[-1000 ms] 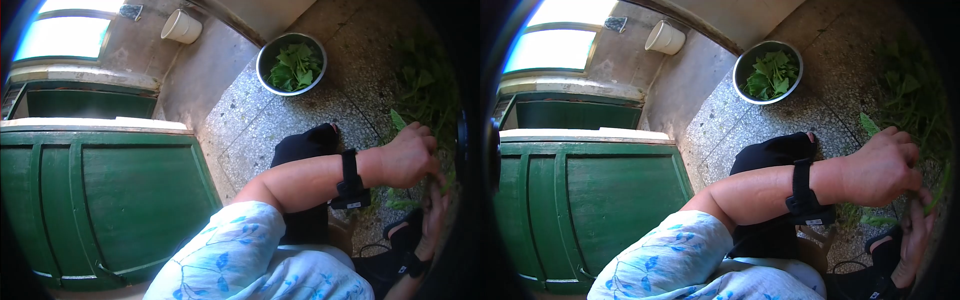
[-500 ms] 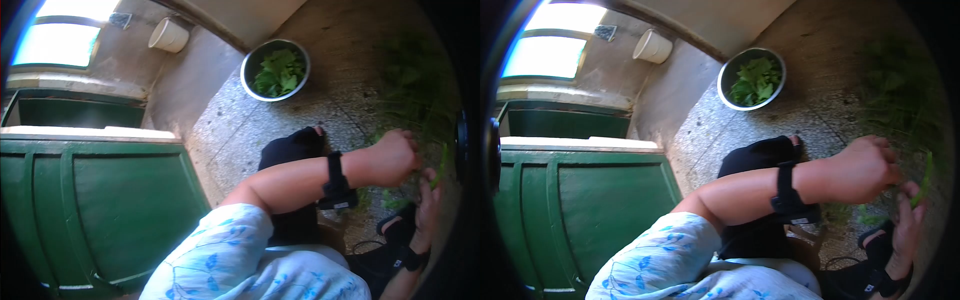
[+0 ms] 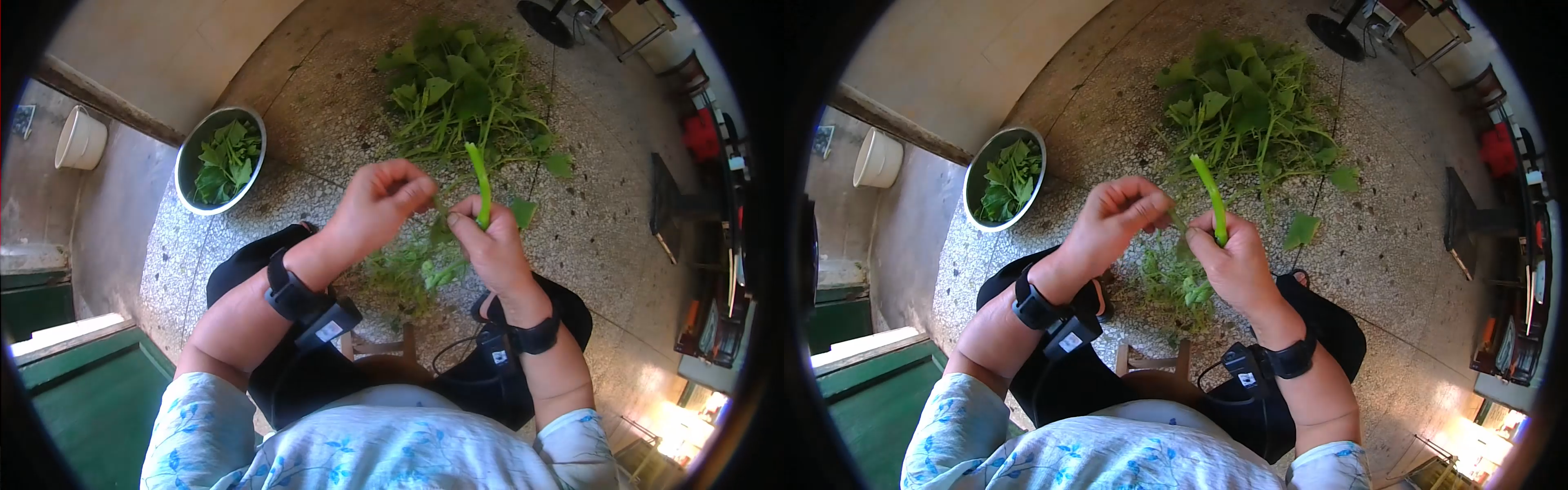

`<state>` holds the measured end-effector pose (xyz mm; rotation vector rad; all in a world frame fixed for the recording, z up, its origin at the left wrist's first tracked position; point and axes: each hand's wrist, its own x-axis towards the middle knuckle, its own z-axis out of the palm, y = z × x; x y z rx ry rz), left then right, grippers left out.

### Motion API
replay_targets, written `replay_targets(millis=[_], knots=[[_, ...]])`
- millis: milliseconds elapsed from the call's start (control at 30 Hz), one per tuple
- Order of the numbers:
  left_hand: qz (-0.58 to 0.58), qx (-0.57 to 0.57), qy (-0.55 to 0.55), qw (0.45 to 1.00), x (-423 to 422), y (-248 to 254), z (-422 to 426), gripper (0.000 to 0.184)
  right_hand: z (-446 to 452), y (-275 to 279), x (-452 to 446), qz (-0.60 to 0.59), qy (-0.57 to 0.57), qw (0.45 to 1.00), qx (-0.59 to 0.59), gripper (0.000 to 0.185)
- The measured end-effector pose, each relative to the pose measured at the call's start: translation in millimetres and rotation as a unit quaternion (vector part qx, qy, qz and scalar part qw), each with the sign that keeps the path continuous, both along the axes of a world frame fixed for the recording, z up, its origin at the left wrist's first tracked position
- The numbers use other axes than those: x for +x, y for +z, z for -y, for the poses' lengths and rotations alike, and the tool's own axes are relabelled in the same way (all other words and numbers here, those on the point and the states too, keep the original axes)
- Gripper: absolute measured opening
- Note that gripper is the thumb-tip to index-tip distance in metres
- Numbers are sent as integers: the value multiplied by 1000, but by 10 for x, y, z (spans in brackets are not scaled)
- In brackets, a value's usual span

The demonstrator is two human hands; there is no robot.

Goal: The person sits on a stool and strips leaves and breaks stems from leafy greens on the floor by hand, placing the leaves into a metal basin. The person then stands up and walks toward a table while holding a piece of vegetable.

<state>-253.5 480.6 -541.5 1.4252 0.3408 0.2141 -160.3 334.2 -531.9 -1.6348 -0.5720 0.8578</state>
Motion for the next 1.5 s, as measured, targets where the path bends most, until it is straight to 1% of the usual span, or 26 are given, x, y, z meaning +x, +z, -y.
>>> replay_targets(millis=[33,133,200,267,433,500,533,600,633,700,733,800,833,900,933,1000,1033,1067,1133,1200,1267,1333,1367,1400,1467,1500], knots=[[13,-77,36,996,16,-7,-37,16,14,-41,10,-10,-4,1000,-12,9],[-3,-37,44,998,14,-19,-167,20,63,-121,38,-18,-11,999,-27,9],[-13,-42,57,997,-13,-69,-299,20,100,-192,64,-26,-19,999,-29,10],[-18,-74,82,994,-30,-65,-364,19,127,-239,71,-22,-22,999,-33,10],[-23,-86,80,993,-58,-36,-487,18,215,-432,114,-15,-26,998,-64,12],[-15,-106,95,990,-67,-48,-531,17,254,-580,151,44,-16,995,-84,12],[-15,-104,95,990,-72,-47,-562,17,279,-659,179,45,-17,995,-82,12],[1,-139,110,984,-95,-47,-604,17,331,-782,208,97,32,981,-165,13],[2,-138,108,984,-93,-60,-616,17,336,-809,206,98,31,981,-164,13],[5,-185,107,977,-80,-84,-610,16,339,-825,186,149,-8,982,-113,24],[6,-186,105,977,-68,-86,-577,16,299,-723,157,150,-10,982,-114,24],[-35,-234,79,968,-31,-99,-472,16,170,-430,83,129,9,991,-33,36],[-39,-249,51,966,-7,-121,-430,16,100,-331,52,129,6,991,-35,36],[-33,-269,33,962,42,-182,-344,16,-9,-202,18,131,42,990,30,32],[-25,-286,17,958,69,-196,-303,16,-28,-241,48,134,40,990,30,32],[-12,-286,24,958,85,-190,-221,17,-74,-348,90,176,18,982,70,23],[-30,-230,0,973,81,-188,-181,16,-82,-339,87,176,1,982,65,13],[-48,-172,-24,984,72,-189,-142,16,-91,-306,88,176,1,982,66,13],[-65,-182,-41,980,57,-201,-87,13,-99,-250,88,275,16,961,30,12],[-62,-189,-53,979,59,-248,-63,12,-98,-235,114,283,8,959,34,12],[-59,-195,-51,978,70,-258,-46,12,-97,-214,111,292,2,956,39,12],[-64,-240,-40,968,77,-243,-27,12,-102,-192,90,284,-100,951,62,14],[-62,-240,-40,968,82,-242,-30,12,-84,-209,123,328,-125,934,65,14],[-69,-245,-25,967,89,-243,-34,12,-59,-175,140,329,-124,934,65,14],[-76,-251,-9,965,105,-252,-36,12,4,-36,120,444,-75,891,53,14],[-71,-247,9,966,115,-258,-32,12,9,37,50,434,-59,897,67,14]])
